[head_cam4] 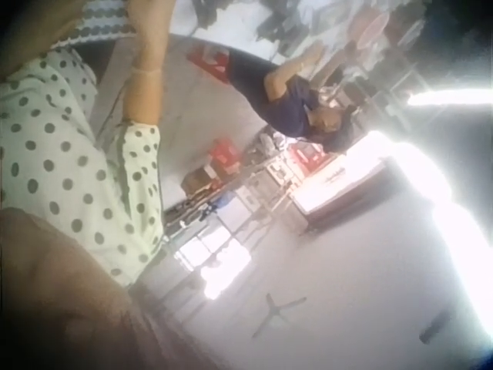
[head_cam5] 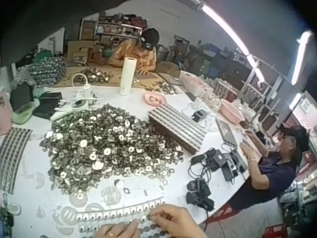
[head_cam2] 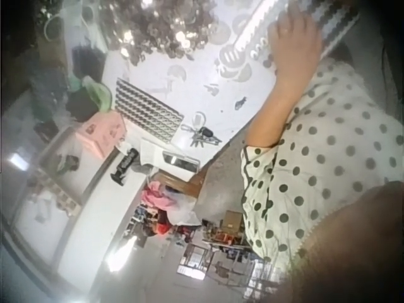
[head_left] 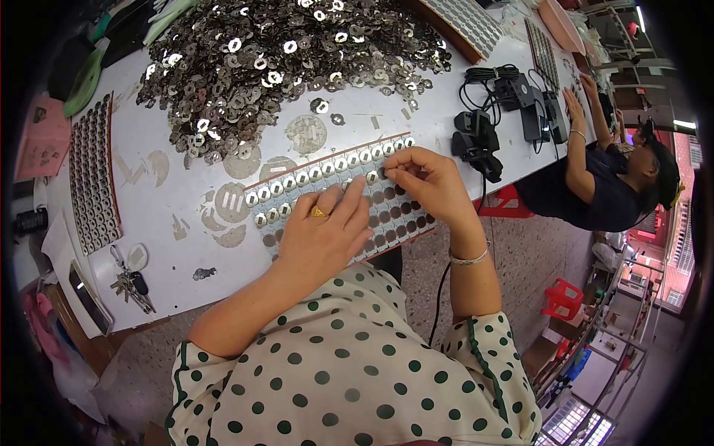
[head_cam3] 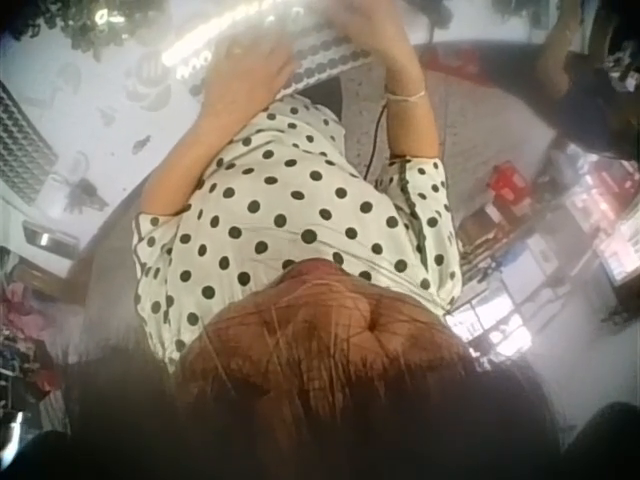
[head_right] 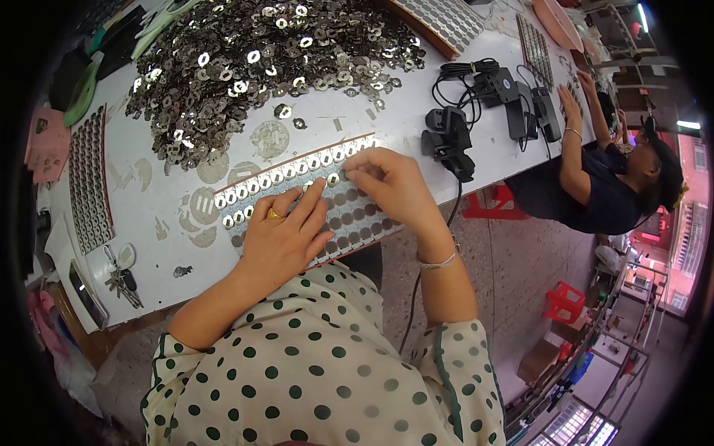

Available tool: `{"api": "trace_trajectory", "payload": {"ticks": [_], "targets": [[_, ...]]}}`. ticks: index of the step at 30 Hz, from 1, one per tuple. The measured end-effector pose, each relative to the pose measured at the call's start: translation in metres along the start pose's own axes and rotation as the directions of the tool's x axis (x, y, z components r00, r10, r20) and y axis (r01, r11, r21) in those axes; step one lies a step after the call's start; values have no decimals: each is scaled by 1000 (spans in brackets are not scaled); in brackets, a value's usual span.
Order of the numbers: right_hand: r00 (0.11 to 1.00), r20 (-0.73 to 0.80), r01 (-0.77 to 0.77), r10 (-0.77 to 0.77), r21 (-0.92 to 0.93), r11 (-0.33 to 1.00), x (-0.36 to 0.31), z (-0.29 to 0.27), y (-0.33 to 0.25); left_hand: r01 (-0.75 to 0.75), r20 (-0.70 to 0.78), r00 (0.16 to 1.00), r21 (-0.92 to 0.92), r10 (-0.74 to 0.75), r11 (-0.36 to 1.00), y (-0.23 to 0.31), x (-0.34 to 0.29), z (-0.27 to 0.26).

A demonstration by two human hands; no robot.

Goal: The person assembles small metal parts onto a metal strip by hand, attaching rings and keys to the strip.

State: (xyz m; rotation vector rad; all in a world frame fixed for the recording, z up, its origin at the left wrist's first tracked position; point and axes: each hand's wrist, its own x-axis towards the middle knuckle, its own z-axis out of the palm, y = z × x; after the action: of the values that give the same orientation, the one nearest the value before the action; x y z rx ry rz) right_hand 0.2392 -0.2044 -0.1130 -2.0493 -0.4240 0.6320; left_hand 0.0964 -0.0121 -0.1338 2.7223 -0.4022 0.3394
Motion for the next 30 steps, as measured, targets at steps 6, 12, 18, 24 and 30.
{"api": "trace_trajectory", "payload": {"ticks": [6,12,18,24,30], "targets": [[996,82,43,-37,-72,997,2,3,-12,10,-19,1000,6,-9,1000,0,-3,5],[990,37,136,-134,-82,987,1,2,-1,12,-28,1000,-3,-12,1000,0,-2,5],[982,-108,134,-154,-177,975,-3,11,-2,28,-44,999,-3,-28,1000,0,-3,7],[988,-69,126,-135,-120,985,-7,13,-4,19,-76,997,30,-17,999,0,-1,10],[922,-231,250,-309,-250,935,0,20,-6,3,-94,996,30,0,1000,-1,-1,12]]}}
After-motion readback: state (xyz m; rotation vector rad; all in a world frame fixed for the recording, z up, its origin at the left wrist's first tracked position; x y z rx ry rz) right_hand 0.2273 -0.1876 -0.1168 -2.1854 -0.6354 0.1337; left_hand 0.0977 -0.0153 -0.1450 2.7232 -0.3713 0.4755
